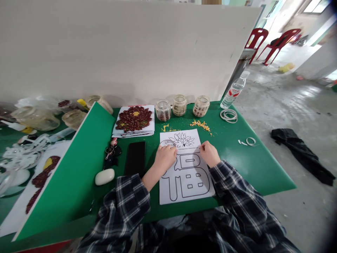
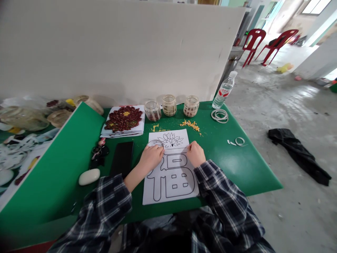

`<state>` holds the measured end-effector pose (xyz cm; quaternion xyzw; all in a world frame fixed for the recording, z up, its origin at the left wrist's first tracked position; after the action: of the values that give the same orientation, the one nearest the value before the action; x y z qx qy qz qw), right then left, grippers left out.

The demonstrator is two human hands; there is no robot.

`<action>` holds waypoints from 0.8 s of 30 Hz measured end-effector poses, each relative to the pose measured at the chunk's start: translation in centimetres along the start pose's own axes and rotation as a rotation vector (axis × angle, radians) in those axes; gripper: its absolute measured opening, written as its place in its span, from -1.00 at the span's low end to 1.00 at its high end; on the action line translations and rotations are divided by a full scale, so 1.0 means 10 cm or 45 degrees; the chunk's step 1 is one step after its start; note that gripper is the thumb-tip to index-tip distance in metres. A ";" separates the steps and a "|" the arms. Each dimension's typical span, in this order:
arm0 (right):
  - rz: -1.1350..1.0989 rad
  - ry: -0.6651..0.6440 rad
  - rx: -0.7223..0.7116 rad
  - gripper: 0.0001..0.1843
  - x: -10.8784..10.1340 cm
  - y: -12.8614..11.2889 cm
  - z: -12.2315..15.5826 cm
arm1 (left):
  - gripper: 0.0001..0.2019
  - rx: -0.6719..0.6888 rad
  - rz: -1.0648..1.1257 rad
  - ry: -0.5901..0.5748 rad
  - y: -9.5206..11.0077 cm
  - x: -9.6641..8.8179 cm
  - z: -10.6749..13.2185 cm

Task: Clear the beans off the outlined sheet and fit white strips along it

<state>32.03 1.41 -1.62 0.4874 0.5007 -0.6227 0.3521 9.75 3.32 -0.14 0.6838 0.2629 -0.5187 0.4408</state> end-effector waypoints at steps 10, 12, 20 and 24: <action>-0.660 -0.194 0.087 -0.89 -0.04 0.14 -0.05 | -0.63 -0.004 0.046 -0.047 0.00 -0.03 0.00; -0.505 -0.120 0.009 -0.90 -0.03 0.11 -0.04 | -0.61 0.009 0.044 -0.049 -0.01 -0.03 -0.01; -0.359 -0.060 -0.182 -0.93 -0.01 -0.11 0.00 | -0.61 0.042 0.034 -0.126 -0.04 -0.06 -0.08; -0.331 -0.059 -0.245 -0.91 -0.02 -0.21 0.02 | -0.62 0.041 0.032 -0.155 -0.03 -0.12 -0.12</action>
<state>30.04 1.76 -0.87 0.3680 0.6085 -0.6234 0.3250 9.72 4.66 0.99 0.6612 0.2186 -0.5577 0.4515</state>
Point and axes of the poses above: each hand's wrist, its own z-axis away from the middle knuckle, its own x-axis out of the palm, y = z × x, the point moved 1 cm from there along -z, towards the middle knuckle, and after that the axes turned 11 degrees about z, right-handed, at the moved point
